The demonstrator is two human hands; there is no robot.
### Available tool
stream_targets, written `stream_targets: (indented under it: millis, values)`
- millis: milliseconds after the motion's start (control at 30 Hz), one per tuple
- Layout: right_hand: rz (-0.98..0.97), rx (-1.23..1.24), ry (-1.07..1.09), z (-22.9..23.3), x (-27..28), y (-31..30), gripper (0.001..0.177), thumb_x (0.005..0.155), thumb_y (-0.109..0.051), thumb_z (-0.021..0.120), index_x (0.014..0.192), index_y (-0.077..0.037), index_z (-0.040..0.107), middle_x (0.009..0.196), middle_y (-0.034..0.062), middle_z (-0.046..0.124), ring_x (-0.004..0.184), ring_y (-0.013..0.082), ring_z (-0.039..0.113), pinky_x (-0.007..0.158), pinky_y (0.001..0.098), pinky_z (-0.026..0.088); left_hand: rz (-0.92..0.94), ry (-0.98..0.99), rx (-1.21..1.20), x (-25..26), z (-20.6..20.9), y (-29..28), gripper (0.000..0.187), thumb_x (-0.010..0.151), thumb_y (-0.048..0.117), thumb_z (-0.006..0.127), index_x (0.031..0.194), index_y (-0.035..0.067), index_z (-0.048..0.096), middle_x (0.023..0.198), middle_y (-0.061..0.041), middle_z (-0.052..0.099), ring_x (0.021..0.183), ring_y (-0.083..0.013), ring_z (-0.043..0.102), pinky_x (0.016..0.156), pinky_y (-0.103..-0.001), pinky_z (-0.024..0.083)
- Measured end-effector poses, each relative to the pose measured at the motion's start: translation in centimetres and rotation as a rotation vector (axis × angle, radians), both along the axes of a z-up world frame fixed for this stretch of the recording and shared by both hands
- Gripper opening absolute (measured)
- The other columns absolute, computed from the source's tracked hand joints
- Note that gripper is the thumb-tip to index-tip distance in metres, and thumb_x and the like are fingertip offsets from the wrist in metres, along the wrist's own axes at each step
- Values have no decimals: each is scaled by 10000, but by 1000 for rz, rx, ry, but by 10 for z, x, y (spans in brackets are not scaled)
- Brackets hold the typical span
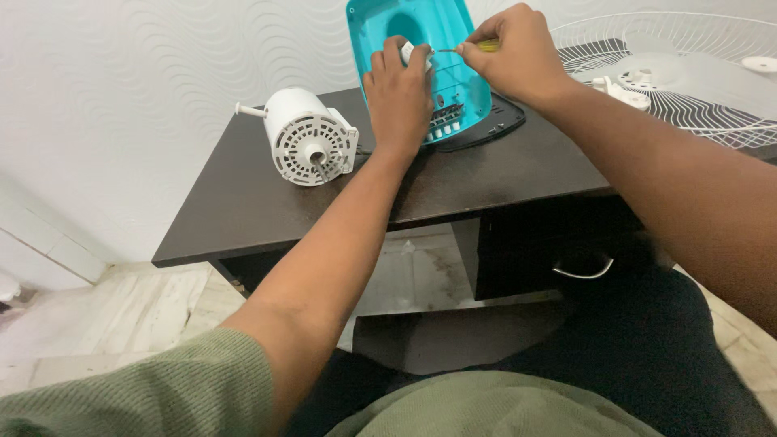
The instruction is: The person uses a screwdriver to remove screws from the back cover of a teal fan housing, then detaches the cover to expose internal wiring and components. The person continues to unscrew and remove internal parts from the housing.
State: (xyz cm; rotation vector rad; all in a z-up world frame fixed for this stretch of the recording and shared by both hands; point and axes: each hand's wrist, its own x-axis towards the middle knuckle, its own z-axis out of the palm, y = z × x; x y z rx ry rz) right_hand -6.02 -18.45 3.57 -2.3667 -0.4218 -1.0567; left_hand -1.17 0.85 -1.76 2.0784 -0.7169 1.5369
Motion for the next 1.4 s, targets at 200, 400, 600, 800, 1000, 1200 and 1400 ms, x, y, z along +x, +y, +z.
stream_targets:
  millis: [200,400,600,800,1000,1200,1400]
  values:
    - [71,2,-85,-3,3,-1,280,972,-245,791,1028,30,795,841,201,747,737,224,750,704,337,584,17,-3,7,0,0,-3,253,922,194,726,1172,188,687,1254,-70,559,1124,-279,544,872,-450,430]
    - [23,-72,-76,2,5,-1,289,982,-254,789,1031,31,792,843,215,742,733,247,747,713,350,595,6,-5,33,-5,3,-4,247,933,190,723,1175,169,682,1262,-71,557,1120,-276,542,872,-441,432]
    - [11,-34,-70,5,2,-2,282,924,-243,797,1006,27,802,854,245,739,761,287,754,745,377,595,-15,-16,23,-7,8,-5,246,905,175,720,1149,171,690,1261,-86,562,1131,-289,541,866,-441,432]
    - [9,-45,-75,12,2,5,286,905,-234,801,1004,34,793,866,255,738,774,314,747,759,395,583,-6,8,49,-8,12,-8,263,893,187,720,1154,161,693,1254,-83,569,1123,-285,546,868,-442,435]
    - [-45,-51,-86,11,3,-1,283,848,-214,806,975,38,796,862,259,736,780,329,749,762,395,596,-5,-25,34,-7,7,-13,229,914,183,724,1141,169,699,1253,-79,573,1117,-279,549,851,-438,432]
    - [-39,-78,-88,8,0,-6,276,874,-218,800,987,34,799,859,245,743,770,315,754,759,391,596,11,-2,52,-7,7,-14,208,917,187,718,1124,174,706,1233,-72,578,1107,-274,551,844,-431,431]
    - [-41,-43,-104,3,-1,-6,283,868,-228,807,971,35,795,863,238,743,774,308,753,750,389,595,21,-23,54,-6,7,-16,198,916,190,714,1114,180,706,1226,-62,577,1090,-267,551,829,-431,422]
